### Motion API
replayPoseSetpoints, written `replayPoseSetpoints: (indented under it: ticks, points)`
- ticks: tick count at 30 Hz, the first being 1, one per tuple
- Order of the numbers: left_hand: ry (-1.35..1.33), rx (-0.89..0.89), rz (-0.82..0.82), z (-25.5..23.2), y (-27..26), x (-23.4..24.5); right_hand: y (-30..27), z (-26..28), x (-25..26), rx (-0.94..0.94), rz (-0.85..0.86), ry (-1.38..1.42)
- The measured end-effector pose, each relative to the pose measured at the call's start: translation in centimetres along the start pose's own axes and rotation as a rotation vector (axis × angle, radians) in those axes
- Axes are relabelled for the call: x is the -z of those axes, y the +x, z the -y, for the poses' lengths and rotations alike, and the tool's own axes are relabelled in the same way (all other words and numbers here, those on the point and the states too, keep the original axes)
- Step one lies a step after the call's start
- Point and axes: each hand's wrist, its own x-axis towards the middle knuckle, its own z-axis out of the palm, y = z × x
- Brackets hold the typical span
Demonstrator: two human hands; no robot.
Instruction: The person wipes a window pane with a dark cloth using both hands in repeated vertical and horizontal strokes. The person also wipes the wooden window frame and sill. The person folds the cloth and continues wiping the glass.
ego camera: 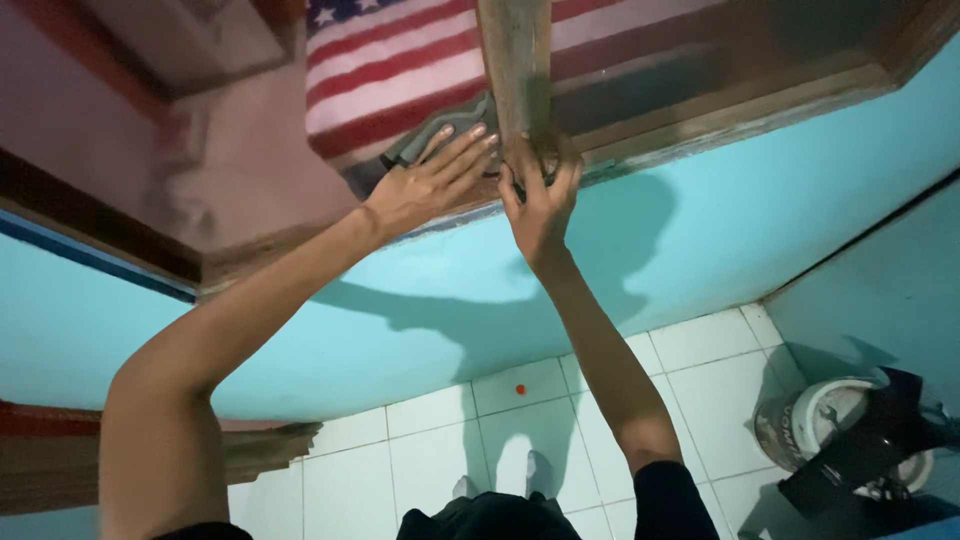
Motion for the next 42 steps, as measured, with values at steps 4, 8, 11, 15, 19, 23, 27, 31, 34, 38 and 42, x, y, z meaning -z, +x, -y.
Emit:
replayPoseSetpoints:
  ticks: [4,8,11,15,19,23,27,31,34,38,42]
  points:
    - [-0.057,-0.015,-0.119,-0.6,0.9,1.1,0.7,0.4,0.5,0.025,0.000,-0.011]
    - [-0.102,0.037,-0.088,-2.7,0.7,0.8,0.3,0.2,0.3,0.035,-0.008,-0.042]
    - [-0.306,0.092,-0.115,-4.0,0.5,0.3,0.6,0.8,0.7,-0.005,0.027,-0.050]
    - [-0.578,0.244,-0.030,-5.2,-0.2,-1.4,-0.1,0.4,-0.2,-0.036,-0.001,-0.046]
    - [-1.065,0.609,-0.154,-5.4,-0.7,2.6,0.3,-0.4,1.0,-0.042,0.065,0.101]
    - [-1.135,0.995,-0.389,-7.8,-1.9,7.3,2.2,-2.5,5.1,-0.098,0.148,0.448]
    - [-0.993,1.148,-0.511,-11.8,-4.7,7.9,2.5,-1.1,9.4,-0.141,0.147,0.425]
    - [-0.898,1.278,-0.501,-16.5,-5.1,7.4,-0.1,0.6,9.2,-0.314,0.335,0.492]
    - [-0.800,1.224,-0.548,-18.7,-3.1,8.8,-1.5,4.4,8.8,-0.351,0.483,0.565]
    - [-0.821,1.120,-0.494,-22.0,-2.6,7.8,-2.3,8.5,9.6,-0.300,0.583,0.588]
    - [-0.991,1.016,-0.475,-22.1,-3.7,8.9,-1.7,6.9,9.8,-0.208,0.625,0.625]
